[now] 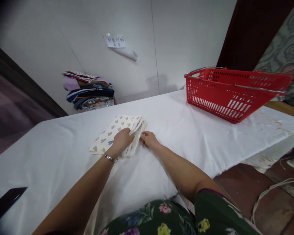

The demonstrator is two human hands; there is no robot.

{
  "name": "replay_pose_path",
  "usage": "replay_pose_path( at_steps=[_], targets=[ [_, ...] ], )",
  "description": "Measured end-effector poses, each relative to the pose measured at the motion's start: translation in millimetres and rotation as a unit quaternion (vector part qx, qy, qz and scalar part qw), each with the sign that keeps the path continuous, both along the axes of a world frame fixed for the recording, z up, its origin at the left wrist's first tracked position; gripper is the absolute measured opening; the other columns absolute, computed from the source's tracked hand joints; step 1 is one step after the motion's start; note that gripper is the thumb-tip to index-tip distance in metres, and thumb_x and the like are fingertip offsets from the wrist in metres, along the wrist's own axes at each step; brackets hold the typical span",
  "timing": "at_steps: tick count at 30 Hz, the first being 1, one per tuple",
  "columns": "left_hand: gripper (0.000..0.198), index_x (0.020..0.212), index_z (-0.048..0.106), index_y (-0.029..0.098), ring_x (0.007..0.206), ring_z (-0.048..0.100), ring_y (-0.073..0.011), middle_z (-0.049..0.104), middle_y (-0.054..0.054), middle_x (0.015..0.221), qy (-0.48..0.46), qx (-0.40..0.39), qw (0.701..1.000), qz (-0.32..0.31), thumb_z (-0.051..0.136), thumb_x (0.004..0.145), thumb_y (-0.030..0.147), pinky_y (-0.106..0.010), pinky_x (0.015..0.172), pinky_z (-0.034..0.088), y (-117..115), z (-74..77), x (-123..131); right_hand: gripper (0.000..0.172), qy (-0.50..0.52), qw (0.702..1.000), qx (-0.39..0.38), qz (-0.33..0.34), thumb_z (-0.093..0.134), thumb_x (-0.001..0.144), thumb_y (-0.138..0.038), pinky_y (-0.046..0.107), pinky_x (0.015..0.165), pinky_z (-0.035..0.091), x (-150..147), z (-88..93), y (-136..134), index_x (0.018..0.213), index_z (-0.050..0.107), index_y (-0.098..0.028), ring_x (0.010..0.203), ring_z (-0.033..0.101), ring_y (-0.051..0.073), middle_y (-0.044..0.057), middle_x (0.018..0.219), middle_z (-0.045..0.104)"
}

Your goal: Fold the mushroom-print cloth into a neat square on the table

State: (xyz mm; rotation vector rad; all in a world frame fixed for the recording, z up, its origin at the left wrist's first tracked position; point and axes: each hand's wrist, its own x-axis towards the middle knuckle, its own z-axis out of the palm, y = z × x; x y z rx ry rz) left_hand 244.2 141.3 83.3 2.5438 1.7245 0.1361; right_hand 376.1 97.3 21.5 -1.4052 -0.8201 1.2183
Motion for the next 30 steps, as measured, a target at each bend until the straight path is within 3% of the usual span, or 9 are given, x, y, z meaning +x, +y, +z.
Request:
replay_pose_path(
  at_steps=[4,9,12,16,19,24,30],
  targets=[
    [0.022,0.095,0.058,0.017,0.091,0.063,-0.0266,0.065,-0.013,0.101,0.018,0.009,1.0,-0.023,0.043,0.082,0.027,-0.035,0.073,0.046,-4.7,1.2,0.4,0.01,0.066,0.997,-0.007,0.035,0.055,0.075,-0.01,0.016,0.031,0.031,-0.5,5.0,-0.8,0.084,0.06,-0.014,0.039,0.052,0.006,-0.002,0.061,0.062],
    [0.03,0.1,0.058,0.017,0.095,0.062,-0.0267,0.064,-0.013,0.104,0.024,0.002,0.999,-0.022,0.043,0.084,0.038,-0.035,0.075,0.046,-10.4,0.2,3.5,0.009,0.072,0.994,-0.042,0.072,0.056,0.075,-0.008,0.015,0.033,0.034,0.7,7.1,-0.6,0.08,0.061,-0.014,0.042,0.056,0.007,-0.003,0.059,0.062],
    [0.042,0.106,0.056,0.017,0.097,0.061,-0.0264,0.061,-0.013,0.11,0.029,-0.005,0.999,-0.015,0.044,0.082,0.05,-0.034,0.077,0.046,-14.3,0.4,3.9,0.02,0.06,0.995,-0.036,0.072,0.058,0.075,-0.008,0.015,0.035,0.033,1.3,8.4,-2.3,0.093,0.063,-0.014,0.042,0.054,0.006,-0.004,0.056,0.062],
    [0.052,0.108,0.053,0.015,0.096,0.061,-0.0273,0.059,-0.015,0.112,0.047,-0.021,0.999,-0.011,0.046,0.079,0.057,-0.035,0.075,0.046,-18.6,1.3,4.1,0.045,0.028,0.994,-0.039,0.101,0.056,0.076,-0.006,0.016,0.034,0.027,2.7,9.2,-4.7,0.12,0.058,-0.013,0.033,0.042,0.005,-0.008,0.042,0.054],
    [0.045,0.108,0.053,0.015,0.096,0.061,-0.0271,0.059,-0.015,0.112,0.049,-0.017,0.999,-0.005,0.048,0.079,0.048,-0.034,0.074,0.046,-17.3,3.1,4.0,0.05,0.016,0.992,-0.027,0.12,0.054,0.076,-0.007,0.017,0.033,0.024,3.4,7.6,-4.7,0.126,0.055,-0.014,0.03,0.037,0.005,-0.009,0.041,0.053],
    [0.029,0.103,0.056,0.017,0.096,0.062,-0.0243,0.065,-0.011,0.105,0.032,-0.015,0.999,-0.002,0.047,0.078,0.026,-0.032,0.076,0.046,-11.1,9.1,0.4,0.048,0.025,0.993,-0.026,0.114,0.057,0.076,-0.009,0.017,0.035,0.028,1.2,6.0,-3.1,0.123,0.057,-0.015,0.034,0.043,0.005,-0.005,0.052,0.062],
    [0.028,0.103,0.056,0.016,0.092,0.063,-0.0253,0.063,-0.012,0.106,0.03,0.018,0.999,-0.003,0.044,0.078,0.023,-0.034,0.074,0.047,-14.8,6.3,0.0,0.036,0.084,0.996,-0.032,0.026,0.058,0.078,-0.006,0.017,0.036,0.039,4.1,11.3,-2.4,0.114,0.056,-0.009,0.045,0.056,0.008,0.002,0.07,0.068]
  ],
)
